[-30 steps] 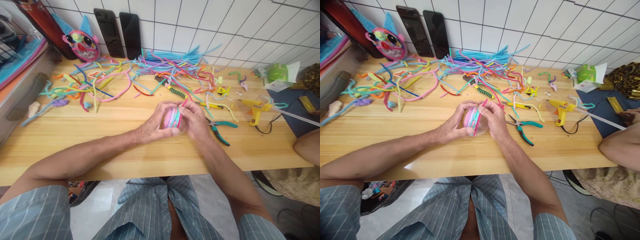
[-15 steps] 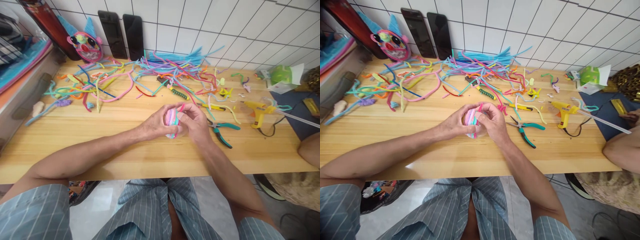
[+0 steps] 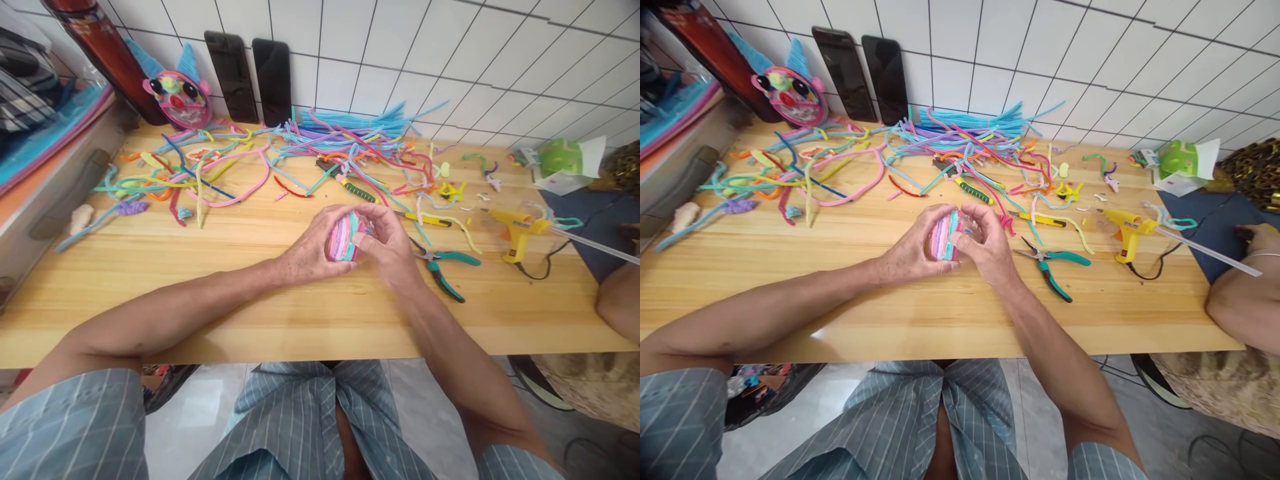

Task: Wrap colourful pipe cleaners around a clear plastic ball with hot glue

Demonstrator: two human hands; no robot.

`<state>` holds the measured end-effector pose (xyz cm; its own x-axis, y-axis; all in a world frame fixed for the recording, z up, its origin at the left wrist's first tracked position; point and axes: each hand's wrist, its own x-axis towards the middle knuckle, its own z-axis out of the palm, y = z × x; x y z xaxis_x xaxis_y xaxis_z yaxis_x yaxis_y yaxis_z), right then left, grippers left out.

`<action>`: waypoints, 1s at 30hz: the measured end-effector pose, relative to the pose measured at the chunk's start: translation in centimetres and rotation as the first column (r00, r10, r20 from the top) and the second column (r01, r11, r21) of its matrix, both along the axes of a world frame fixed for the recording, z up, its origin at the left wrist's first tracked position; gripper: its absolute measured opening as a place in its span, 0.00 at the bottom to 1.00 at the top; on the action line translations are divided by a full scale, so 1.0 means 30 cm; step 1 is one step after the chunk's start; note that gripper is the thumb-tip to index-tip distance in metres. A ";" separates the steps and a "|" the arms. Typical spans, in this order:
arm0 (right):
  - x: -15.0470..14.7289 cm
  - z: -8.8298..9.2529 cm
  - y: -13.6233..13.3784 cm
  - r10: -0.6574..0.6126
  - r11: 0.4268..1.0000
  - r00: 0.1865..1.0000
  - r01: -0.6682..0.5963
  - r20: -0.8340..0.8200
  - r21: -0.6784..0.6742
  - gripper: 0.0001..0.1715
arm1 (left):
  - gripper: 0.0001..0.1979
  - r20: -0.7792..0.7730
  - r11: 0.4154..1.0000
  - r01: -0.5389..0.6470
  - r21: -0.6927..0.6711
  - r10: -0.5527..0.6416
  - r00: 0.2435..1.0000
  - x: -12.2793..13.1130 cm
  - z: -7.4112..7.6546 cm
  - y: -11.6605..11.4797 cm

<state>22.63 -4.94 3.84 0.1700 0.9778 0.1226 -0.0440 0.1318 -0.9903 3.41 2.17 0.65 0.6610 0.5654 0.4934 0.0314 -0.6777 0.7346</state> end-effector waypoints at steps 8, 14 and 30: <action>0.014 0.018 0.001 0.092 0.989 0.992 -0.101 -0.082 -0.107 0.35 | 0.52 0.041 0.997 0.050 0.063 -0.053 0.998 -0.005 -0.003 0.003; 0.002 0.028 -0.010 0.097 0.987 0.994 -0.103 -0.050 -0.126 0.37 | 0.42 0.015 0.999 0.019 -0.049 -0.018 1.000 -0.016 0.029 -0.013; 0.009 0.026 -0.006 0.158 0.979 0.987 -0.156 0.004 -0.133 0.36 | 0.33 0.042 0.996 0.058 0.070 -0.061 0.997 -0.017 0.023 -0.014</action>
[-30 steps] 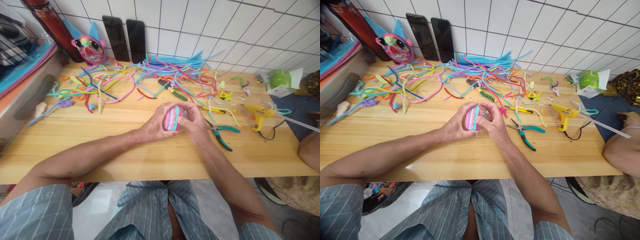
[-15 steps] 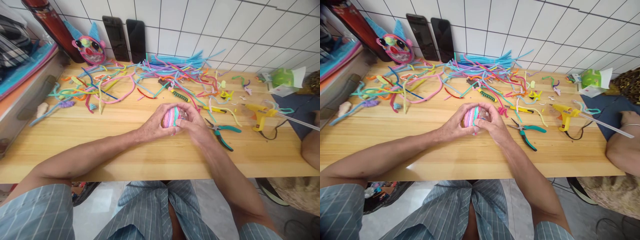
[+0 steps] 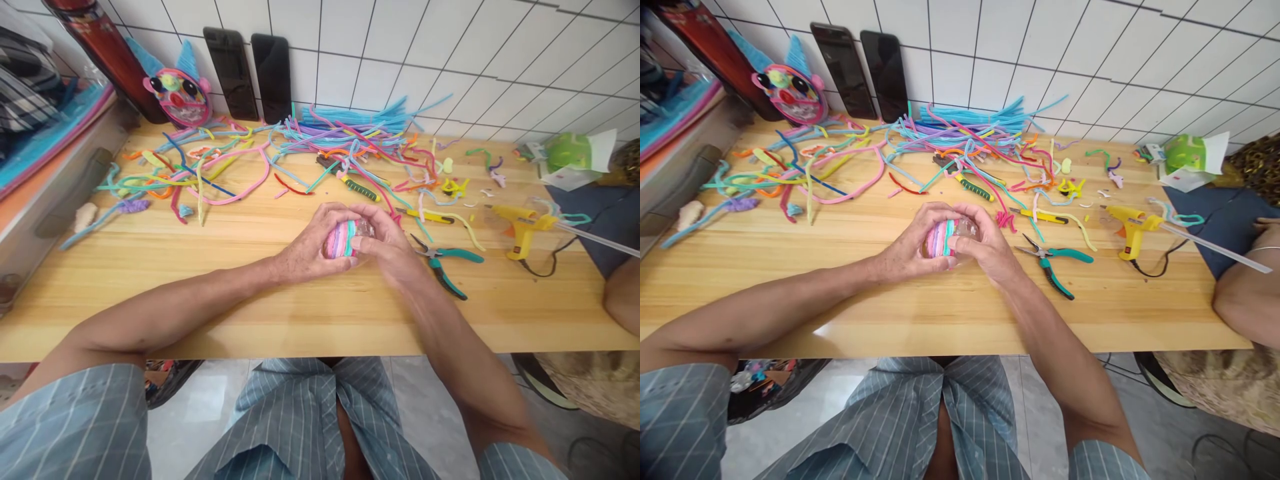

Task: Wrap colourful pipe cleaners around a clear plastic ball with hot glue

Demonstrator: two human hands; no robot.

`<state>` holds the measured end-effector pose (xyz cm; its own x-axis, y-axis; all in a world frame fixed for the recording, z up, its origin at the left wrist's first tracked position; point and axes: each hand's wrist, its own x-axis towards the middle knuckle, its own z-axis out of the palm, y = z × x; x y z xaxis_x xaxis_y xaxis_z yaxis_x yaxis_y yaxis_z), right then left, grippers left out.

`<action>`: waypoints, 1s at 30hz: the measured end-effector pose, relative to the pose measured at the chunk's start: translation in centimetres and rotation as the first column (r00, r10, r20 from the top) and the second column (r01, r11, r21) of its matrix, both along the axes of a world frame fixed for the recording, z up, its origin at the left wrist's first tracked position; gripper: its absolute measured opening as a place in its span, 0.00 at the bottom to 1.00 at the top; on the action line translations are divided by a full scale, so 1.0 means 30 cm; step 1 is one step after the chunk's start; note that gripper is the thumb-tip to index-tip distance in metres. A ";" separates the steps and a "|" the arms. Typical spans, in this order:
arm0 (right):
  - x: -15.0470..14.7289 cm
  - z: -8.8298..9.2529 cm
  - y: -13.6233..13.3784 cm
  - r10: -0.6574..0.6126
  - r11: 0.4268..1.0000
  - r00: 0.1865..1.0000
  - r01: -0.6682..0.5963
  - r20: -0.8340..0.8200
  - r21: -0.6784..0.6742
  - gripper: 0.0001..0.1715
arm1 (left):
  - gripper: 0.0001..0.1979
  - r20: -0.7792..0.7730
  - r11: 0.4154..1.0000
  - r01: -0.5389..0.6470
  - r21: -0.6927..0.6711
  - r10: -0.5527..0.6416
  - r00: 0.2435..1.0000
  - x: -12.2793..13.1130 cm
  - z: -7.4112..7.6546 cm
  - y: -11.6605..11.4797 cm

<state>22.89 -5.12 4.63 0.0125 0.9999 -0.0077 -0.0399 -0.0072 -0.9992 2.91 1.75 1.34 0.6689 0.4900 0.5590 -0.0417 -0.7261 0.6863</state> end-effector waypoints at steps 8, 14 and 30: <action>-0.009 0.016 -0.003 -0.009 0.999 1.000 0.008 -0.028 -0.033 0.35 | 0.33 0.011 0.998 0.023 0.056 -0.024 1.000 -0.002 -0.011 0.013; -0.010 0.015 -0.006 0.012 1.000 1.000 -0.013 -0.028 -0.011 0.34 | 0.29 0.048 0.997 0.028 0.066 -0.031 0.998 0.003 -0.024 0.020; -0.001 0.006 0.012 -0.036 0.999 0.999 0.036 0.035 0.009 0.30 | 0.26 0.041 0.997 0.007 -0.079 -0.004 0.999 0.022 0.008 0.027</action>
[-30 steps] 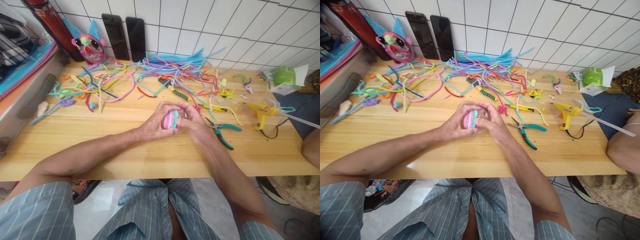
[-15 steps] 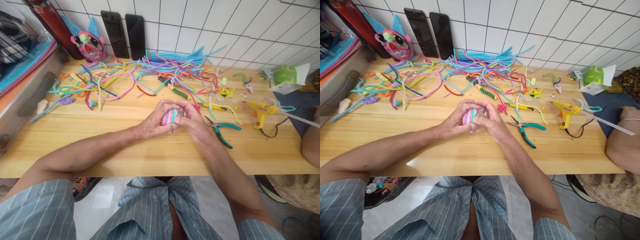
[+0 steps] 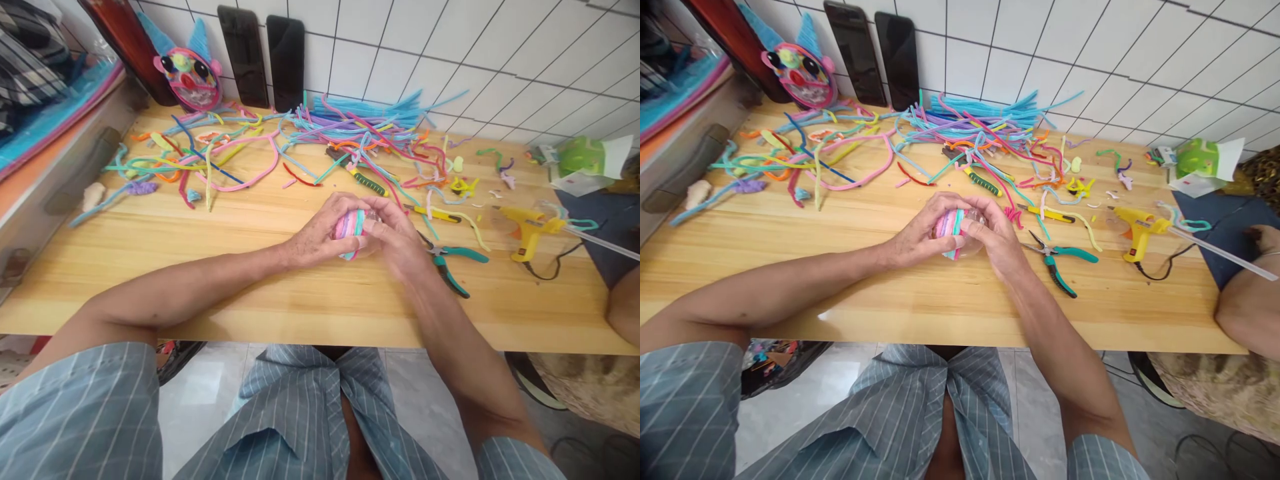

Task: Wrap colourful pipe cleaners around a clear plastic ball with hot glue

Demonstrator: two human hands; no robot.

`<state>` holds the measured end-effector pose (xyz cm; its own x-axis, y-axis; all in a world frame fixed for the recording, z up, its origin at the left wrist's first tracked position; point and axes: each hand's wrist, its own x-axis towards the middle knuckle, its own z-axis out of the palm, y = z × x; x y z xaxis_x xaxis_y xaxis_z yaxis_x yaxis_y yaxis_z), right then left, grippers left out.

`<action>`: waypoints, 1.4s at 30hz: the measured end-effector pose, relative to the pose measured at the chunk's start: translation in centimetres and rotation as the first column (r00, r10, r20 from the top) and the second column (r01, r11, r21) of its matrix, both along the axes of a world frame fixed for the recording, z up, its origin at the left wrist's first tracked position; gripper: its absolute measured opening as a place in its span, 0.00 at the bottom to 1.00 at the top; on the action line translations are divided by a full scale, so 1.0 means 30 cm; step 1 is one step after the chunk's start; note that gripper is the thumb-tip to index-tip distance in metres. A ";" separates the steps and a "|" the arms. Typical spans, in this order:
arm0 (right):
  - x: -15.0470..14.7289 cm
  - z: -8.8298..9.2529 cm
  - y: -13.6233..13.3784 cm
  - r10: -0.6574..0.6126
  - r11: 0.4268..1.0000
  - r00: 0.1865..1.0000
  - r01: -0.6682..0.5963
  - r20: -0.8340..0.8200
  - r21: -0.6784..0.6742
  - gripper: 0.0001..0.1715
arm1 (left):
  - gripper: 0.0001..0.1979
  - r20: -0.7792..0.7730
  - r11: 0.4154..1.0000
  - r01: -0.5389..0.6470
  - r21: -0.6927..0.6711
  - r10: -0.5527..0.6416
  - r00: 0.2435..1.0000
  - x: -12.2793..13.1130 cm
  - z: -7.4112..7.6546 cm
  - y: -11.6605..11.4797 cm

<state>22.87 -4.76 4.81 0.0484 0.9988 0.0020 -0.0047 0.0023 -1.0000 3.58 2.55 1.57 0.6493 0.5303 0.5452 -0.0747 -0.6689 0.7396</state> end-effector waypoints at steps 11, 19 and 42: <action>-0.005 -0.023 0.013 -0.041 0.998 0.999 0.040 0.024 0.046 0.33 | 0.29 0.054 0.932 -0.065 -0.358 0.090 0.994 0.020 0.023 -0.004; 0.029 0.004 0.006 -0.144 0.950 0.979 0.096 0.146 0.296 0.36 | 0.27 0.227 0.409 0.165 -0.898 0.109 0.968 0.025 0.063 0.075; 0.006 -0.053 0.031 -0.109 0.976 0.978 0.072 0.177 0.204 0.36 | 0.30 0.269 0.347 0.194 -0.917 0.181 0.946 0.009 0.069 0.077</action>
<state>23.04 -3.85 3.22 0.1186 0.9696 0.2139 0.1909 0.1892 -0.9632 3.84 4.85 3.63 0.5759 0.8032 -0.1521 -0.3924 0.4348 0.8105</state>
